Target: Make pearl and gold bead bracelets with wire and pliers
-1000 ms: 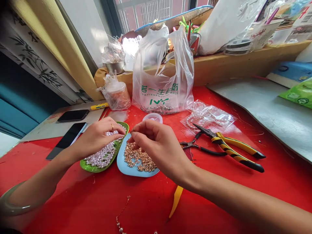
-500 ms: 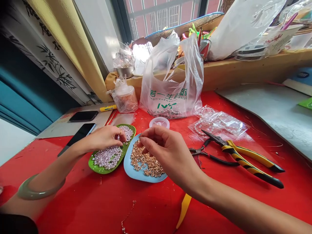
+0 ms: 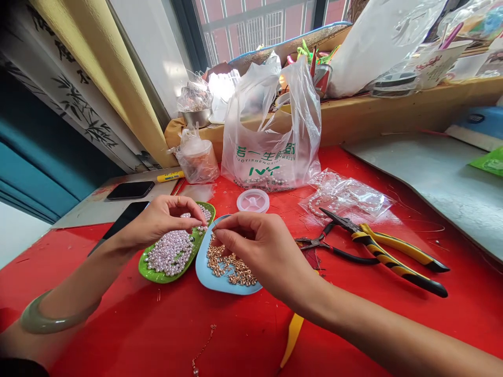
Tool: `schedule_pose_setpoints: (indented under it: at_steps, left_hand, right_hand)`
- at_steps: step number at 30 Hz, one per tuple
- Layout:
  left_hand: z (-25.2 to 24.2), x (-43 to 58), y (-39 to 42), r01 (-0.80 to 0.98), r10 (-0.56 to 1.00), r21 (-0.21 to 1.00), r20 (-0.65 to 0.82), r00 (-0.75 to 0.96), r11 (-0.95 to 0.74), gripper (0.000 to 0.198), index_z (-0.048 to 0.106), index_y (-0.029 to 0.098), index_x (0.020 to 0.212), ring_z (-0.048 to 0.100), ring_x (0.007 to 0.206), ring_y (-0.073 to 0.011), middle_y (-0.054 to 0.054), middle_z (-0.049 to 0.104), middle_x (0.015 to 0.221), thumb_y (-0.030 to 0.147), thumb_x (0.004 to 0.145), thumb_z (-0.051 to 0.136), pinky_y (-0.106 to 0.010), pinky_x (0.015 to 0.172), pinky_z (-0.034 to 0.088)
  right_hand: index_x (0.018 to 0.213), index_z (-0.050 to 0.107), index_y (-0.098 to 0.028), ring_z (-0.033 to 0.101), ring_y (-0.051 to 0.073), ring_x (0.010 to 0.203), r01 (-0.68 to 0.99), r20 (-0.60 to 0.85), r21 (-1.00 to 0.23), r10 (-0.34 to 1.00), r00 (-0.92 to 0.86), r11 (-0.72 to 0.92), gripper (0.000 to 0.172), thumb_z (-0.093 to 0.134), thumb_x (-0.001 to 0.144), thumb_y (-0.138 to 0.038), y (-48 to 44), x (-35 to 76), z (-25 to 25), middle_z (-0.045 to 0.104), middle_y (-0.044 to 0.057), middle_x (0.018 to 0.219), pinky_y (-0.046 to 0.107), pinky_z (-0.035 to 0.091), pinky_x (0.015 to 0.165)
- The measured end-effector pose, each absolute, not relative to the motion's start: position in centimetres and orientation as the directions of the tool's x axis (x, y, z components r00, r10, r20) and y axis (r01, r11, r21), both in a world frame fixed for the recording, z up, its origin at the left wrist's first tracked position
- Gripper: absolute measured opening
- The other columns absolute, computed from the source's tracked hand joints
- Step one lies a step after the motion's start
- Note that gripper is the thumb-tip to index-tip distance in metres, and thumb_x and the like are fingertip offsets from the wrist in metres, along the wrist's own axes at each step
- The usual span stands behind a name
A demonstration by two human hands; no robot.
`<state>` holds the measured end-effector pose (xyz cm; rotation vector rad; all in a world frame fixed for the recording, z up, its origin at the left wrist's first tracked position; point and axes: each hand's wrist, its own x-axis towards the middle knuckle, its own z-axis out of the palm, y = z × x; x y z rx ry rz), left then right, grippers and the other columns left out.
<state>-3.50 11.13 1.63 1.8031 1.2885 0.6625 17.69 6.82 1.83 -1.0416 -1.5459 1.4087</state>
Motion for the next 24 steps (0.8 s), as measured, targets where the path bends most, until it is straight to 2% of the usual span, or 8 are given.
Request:
schedule_pose_setpoints:
  at_steps: [2,3,7,11,14,18,21,24]
  left_hand:
    - [1.6,-2.9,10.7,0.371,0.939,0.925,-0.050,0.341,-0.086,0.009,0.066,0.016,0.072,0.059,0.067,-0.0130,-0.001,0.067,0.073,0.023,0.067,0.070,-0.024,0.060,0.047]
    - [1.4,-2.6,10.5,0.354,0.943,0.932,-0.050,0.328,-0.074,0.009,0.066,0.016,0.072,0.059,0.067,-0.0129,-0.001,0.066,0.073,0.021,0.067,0.070,-0.024,0.061,0.047]
    - [0.5,-1.9,10.5,0.452,0.961,0.885,-0.022,0.275,-0.109,0.007,0.067,0.015,0.076,0.060,0.075,-0.0147,-0.003,0.067,0.077,0.019,0.070,0.067,-0.027,0.070,0.047]
    - [-0.2,-1.4,9.9,0.508,0.944,0.833,0.049,0.326,-0.219,0.005,0.067,0.016,0.078,0.060,0.077,-0.0162,-0.003,0.067,0.080,0.019,0.075,0.064,-0.030,0.072,0.047]
    - [-0.7,-0.7,9.3,0.561,0.880,0.714,0.167,0.445,-0.419,0.007,0.068,0.018,0.081,0.059,0.082,-0.0173,-0.003,0.066,0.083,0.016,0.079,0.062,-0.032,0.076,0.046]
    - [-2.0,0.4,8.9,0.579,0.715,0.451,0.229,0.661,-0.679,0.012,0.068,0.019,0.086,0.054,0.090,-0.0216,-0.006,0.068,0.088,0.015,0.084,0.057,-0.036,0.077,0.046]
    - [-2.9,1.1,9.1,0.635,0.703,0.319,0.185,0.687,-0.704,0.015,0.068,0.021,0.088,0.053,0.091,-0.0238,-0.007,0.067,0.092,0.018,0.086,0.054,-0.035,0.071,0.046]
    - [-3.3,1.3,9.2,0.665,0.732,0.328,0.150,0.664,-0.671,0.015,0.068,0.022,0.084,0.053,0.090,-0.0226,-0.005,0.066,0.089,0.016,0.085,0.054,-0.033,0.070,0.045]
  right_hand:
    - [0.072,0.067,-0.017,0.057,0.008,0.053,0.062,-0.018,-0.998,0.923,-0.384,0.007,0.009,0.059,0.075,-0.019,6.8,17.6,1.8,0.068,0.001,0.066,0.020,0.044,0.049]
    - [0.072,0.067,-0.017,0.058,0.008,0.054,0.064,-0.029,-0.998,0.919,-0.394,-0.004,0.009,0.059,0.075,-0.019,6.8,17.6,1.7,0.068,0.001,0.066,0.020,0.044,0.049]
    - [0.072,0.066,-0.016,0.058,0.007,0.056,0.042,-0.031,-0.999,0.923,-0.384,-0.016,0.009,0.058,0.075,-0.015,7.2,17.4,1.3,0.067,0.000,0.066,0.019,0.044,0.051]
    - [0.070,0.065,-0.015,0.054,0.006,0.053,-0.003,-0.044,-0.999,0.941,-0.335,-0.048,0.010,0.057,0.076,-0.013,7.5,17.4,0.8,0.065,-0.001,0.064,0.019,0.041,0.049]
    - [0.068,0.063,-0.015,0.050,0.006,0.052,-0.031,-0.039,-0.998,0.959,-0.282,-0.050,0.012,0.056,0.078,-0.016,7.6,17.5,0.6,0.061,-0.002,0.061,0.019,0.039,0.049]
    - [0.067,0.061,-0.015,0.047,0.005,0.052,-0.067,-0.034,-0.996,0.972,-0.234,-0.052,0.013,0.058,0.078,-0.020,7.8,17.6,0.6,0.056,-0.003,0.060,0.020,0.039,0.050]
    - [0.066,0.059,-0.015,0.048,0.006,0.054,-0.085,-0.045,-0.994,0.965,-0.258,-0.069,0.013,0.056,0.078,-0.019,7.6,17.5,0.8,0.055,-0.003,0.061,0.020,0.039,0.051]
    - [0.067,0.059,-0.015,0.050,0.007,0.057,-0.089,-0.057,-0.992,0.958,-0.279,-0.085,0.012,0.056,0.078,-0.019,7.5,17.4,0.8,0.057,-0.002,0.064,0.021,0.041,0.054]
